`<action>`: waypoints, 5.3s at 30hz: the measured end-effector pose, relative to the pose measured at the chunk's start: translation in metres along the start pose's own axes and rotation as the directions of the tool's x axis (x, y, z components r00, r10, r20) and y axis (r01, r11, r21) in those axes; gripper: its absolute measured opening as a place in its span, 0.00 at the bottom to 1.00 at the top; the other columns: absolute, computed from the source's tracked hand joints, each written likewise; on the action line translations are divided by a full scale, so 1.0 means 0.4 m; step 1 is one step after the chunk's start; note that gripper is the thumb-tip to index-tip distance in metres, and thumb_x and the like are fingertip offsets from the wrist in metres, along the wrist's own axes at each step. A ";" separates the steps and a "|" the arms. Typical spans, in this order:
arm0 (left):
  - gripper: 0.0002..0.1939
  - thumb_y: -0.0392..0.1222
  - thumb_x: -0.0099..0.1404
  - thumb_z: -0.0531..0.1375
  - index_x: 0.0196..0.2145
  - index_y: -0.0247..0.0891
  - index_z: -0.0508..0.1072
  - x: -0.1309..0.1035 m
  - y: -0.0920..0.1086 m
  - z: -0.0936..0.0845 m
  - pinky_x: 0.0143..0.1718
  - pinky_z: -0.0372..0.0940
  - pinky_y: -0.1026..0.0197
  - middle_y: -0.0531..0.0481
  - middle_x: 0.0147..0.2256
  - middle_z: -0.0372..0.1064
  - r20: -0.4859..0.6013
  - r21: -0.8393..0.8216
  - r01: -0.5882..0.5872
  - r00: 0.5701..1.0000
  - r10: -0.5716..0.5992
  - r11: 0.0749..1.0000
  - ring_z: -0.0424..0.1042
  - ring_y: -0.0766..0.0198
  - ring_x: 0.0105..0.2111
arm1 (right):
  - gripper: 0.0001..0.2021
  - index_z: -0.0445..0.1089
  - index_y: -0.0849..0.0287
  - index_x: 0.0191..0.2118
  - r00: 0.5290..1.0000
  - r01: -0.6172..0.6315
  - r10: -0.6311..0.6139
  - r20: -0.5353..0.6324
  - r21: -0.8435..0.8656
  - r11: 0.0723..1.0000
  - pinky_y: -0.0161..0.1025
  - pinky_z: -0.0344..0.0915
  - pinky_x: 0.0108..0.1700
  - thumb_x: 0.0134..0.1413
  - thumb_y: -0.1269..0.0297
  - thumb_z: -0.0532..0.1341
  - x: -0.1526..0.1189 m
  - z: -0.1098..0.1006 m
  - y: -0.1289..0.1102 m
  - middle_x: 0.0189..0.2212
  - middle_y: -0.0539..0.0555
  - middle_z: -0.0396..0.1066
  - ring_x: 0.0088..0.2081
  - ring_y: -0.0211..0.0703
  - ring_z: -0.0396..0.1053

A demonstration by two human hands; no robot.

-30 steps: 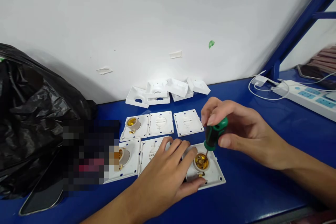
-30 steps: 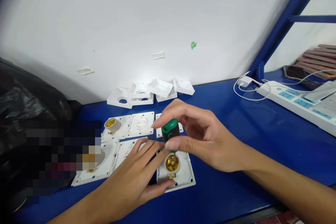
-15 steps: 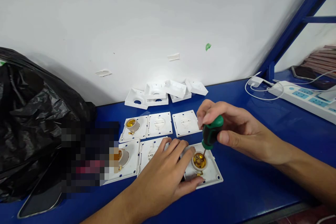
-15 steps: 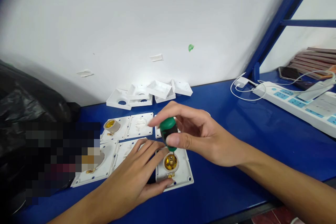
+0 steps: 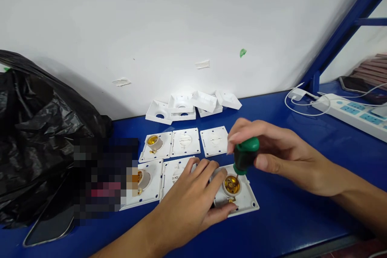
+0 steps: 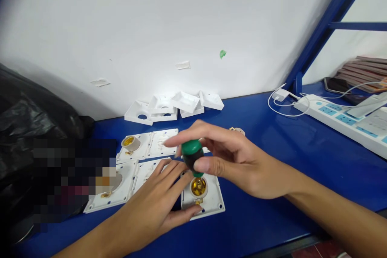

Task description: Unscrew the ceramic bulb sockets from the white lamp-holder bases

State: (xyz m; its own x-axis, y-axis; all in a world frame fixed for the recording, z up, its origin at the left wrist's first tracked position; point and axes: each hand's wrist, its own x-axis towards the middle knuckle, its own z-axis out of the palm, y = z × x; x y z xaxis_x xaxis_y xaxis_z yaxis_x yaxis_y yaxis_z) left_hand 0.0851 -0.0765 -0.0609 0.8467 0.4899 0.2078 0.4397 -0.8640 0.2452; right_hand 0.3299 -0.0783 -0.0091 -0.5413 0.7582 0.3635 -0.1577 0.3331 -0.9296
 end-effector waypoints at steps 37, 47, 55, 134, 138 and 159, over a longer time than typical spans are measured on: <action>0.21 0.52 0.77 0.63 0.58 0.37 0.66 -0.002 0.000 0.003 0.53 0.67 0.42 0.42 0.50 0.72 -0.039 -0.023 -0.001 0.999 0.000 1.000 0.71 0.46 0.50 | 0.23 0.65 0.46 0.66 0.997 0.033 -0.031 -0.075 0.037 0.999 0.34 0.72 0.54 0.72 0.71 0.63 0.005 0.021 0.032 0.49 0.51 0.72 0.51 0.36 0.73; 0.18 0.52 0.77 0.62 0.56 0.37 0.68 -0.003 0.004 -0.002 0.55 0.67 0.41 0.42 0.50 0.72 -0.052 -0.015 -0.001 0.999 0.000 1.000 0.72 0.46 0.50 | 0.28 0.71 0.47 0.57 0.946 0.220 -0.267 -0.187 -0.237 0.946 0.38 0.72 0.46 0.54 0.76 0.75 -0.005 0.033 0.046 0.44 0.50 0.70 0.45 0.42 0.68; 0.20 0.53 0.79 0.59 0.59 0.38 0.68 -0.005 0.001 0.005 0.56 0.67 0.39 0.40 0.53 0.72 -0.033 0.000 0.010 0.999 -0.010 1.000 0.72 0.44 0.52 | 0.33 0.67 0.42 0.65 0.983 0.158 -0.172 -0.069 -0.173 0.972 0.40 0.74 0.47 0.61 0.78 0.71 -0.016 0.029 0.031 0.49 0.52 0.73 0.47 0.44 0.73; 0.22 0.51 0.75 0.65 0.58 0.37 0.67 0.001 0.003 -0.001 0.54 0.70 0.39 0.41 0.51 0.72 -0.015 -0.016 0.017 1.000 -0.017 1.000 0.72 0.44 0.50 | 0.18 0.77 0.51 0.51 0.981 0.152 -0.133 -0.143 0.135 0.979 0.33 0.71 0.49 0.58 0.76 0.73 0.004 0.038 0.008 0.45 0.51 0.72 0.49 0.37 0.71; 0.22 0.51 0.74 0.66 0.57 0.37 0.68 0.005 0.004 -0.002 0.54 0.69 0.39 0.41 0.51 0.72 0.005 0.003 0.016 1.000 -0.016 1.000 0.72 0.44 0.50 | 0.12 0.79 0.51 0.43 0.959 0.180 -0.156 -0.236 0.080 0.981 0.32 0.71 0.42 0.59 0.75 0.73 0.011 0.023 0.010 0.39 0.50 0.73 0.45 0.38 0.71; 0.28 0.54 0.76 0.63 0.65 0.41 0.63 -0.004 -0.004 0.000 0.63 0.65 0.35 0.38 0.60 0.71 -0.016 -0.055 0.025 1.000 -0.026 0.998 0.69 0.41 0.62 | 0.13 0.78 0.50 0.55 0.995 0.090 -0.085 -0.046 0.132 0.987 0.38 0.73 0.57 0.71 0.71 0.65 0.002 0.030 -0.008 0.51 0.53 0.79 0.54 0.39 0.76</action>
State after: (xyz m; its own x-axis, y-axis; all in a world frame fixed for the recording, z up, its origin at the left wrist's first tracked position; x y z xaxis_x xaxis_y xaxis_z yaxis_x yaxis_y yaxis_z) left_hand 0.0830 -0.0760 -0.0617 0.8301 0.5140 0.2163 0.4437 -0.8437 0.3020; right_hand 0.3201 -0.0857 -0.0065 -0.4877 0.7521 0.4433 -0.3131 0.3233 -0.8930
